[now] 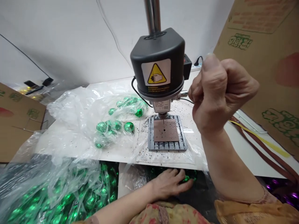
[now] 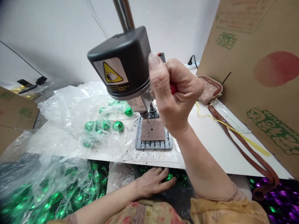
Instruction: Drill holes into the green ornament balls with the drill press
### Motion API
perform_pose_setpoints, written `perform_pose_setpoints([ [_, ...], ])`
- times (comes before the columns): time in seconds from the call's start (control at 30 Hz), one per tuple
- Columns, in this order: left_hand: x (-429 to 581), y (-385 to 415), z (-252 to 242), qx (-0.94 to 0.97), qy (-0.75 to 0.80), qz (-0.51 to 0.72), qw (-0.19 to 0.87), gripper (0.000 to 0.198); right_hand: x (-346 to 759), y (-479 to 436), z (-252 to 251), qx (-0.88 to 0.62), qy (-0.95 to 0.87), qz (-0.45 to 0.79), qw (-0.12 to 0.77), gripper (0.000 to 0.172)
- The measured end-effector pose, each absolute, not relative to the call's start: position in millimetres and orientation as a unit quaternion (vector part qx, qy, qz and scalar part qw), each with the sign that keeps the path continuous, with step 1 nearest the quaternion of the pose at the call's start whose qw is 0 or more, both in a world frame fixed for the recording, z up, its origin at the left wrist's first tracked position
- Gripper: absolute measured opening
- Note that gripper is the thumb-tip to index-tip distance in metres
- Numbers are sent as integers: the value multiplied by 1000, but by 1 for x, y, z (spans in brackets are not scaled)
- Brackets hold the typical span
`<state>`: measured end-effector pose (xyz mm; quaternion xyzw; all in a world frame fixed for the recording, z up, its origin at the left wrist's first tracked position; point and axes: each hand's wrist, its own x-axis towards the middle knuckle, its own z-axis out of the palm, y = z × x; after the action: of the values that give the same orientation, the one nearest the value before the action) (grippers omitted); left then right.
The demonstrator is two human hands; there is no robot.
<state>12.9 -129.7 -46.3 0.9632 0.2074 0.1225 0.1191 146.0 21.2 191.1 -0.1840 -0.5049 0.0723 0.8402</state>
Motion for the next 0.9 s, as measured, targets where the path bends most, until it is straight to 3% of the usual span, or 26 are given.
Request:
perform_pose_setpoints([
  [0.1,11,-126,-44,956,214,133,151,37,146,21,191,-186,-503,82,840,50],
  [0.2,-9,-98,-25,901,281,308,117,24,146,22,190,-193,-500,78,840,50],
  [0.27,-31,-67,-7,827,397,390,78,30,147,23,189,-186,-495,63,846,50],
  [0.4,-83,-7,23,719,607,339,14,27,147,24,188,-195,-494,69,845,50],
  [0.6,-125,12,42,718,629,297,2,23,147,22,187,-193,-494,75,845,49],
  [0.7,-116,6,52,726,589,347,79,39,147,20,187,-206,-500,86,837,47],
  [0.9,-62,-4,56,540,476,516,464,41,147,17,185,-229,-504,92,828,47],
])
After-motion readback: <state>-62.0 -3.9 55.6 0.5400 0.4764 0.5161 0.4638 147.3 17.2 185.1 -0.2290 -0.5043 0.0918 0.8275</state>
